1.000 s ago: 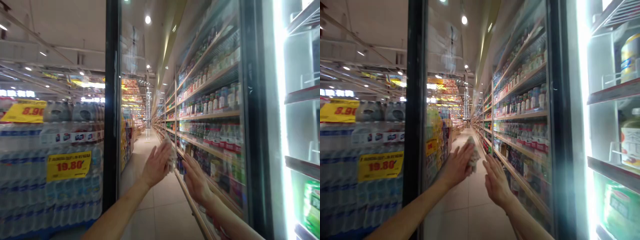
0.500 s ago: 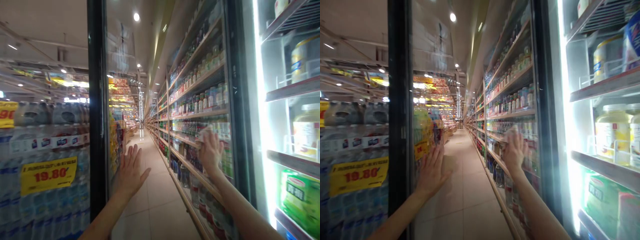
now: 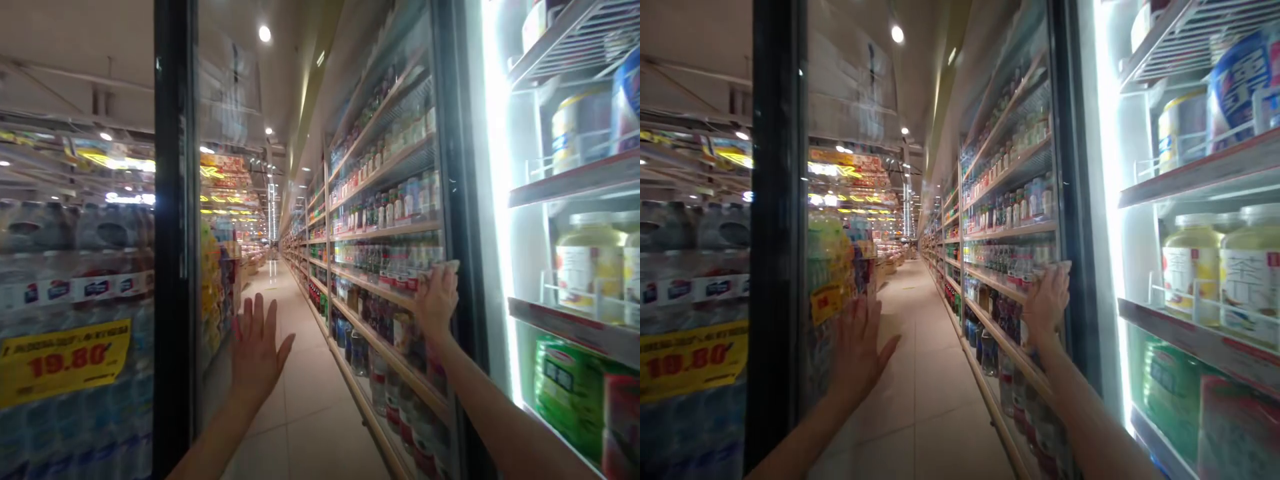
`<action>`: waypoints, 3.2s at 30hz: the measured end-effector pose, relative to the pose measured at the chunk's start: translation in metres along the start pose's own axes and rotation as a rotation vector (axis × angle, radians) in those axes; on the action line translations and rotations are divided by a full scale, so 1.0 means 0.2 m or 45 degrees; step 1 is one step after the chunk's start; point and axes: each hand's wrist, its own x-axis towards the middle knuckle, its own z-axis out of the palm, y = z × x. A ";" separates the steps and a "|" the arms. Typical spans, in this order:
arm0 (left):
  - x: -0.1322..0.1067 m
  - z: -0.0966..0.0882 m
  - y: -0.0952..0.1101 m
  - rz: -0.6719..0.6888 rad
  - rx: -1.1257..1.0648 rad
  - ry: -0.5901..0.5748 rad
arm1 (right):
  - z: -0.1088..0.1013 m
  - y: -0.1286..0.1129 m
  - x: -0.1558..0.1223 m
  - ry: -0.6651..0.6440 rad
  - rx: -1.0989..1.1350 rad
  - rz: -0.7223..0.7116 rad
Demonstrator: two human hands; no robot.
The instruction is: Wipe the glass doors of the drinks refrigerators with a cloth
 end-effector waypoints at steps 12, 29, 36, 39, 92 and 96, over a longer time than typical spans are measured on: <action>-0.05 0.03 0.15 0.043 -0.007 -0.038 | -0.03 0.08 -0.31 -0.028 -0.014 -0.190; -0.32 0.02 0.18 0.182 0.047 -0.149 | -0.10 -0.14 -0.80 -0.267 0.232 -0.816; -0.37 0.03 0.23 0.140 0.045 -0.161 | -0.11 -0.10 -0.80 -0.227 0.094 -0.536; -0.41 0.02 0.22 0.182 0.019 -0.164 | -0.12 -0.09 -0.85 -0.366 0.233 -0.856; -0.70 -0.08 0.14 0.033 -0.018 -0.238 | -0.15 0.16 -0.93 -0.240 0.025 -0.349; -0.70 -0.08 0.15 -0.003 -0.047 -0.237 | -0.15 0.19 -0.92 -0.447 0.147 -0.760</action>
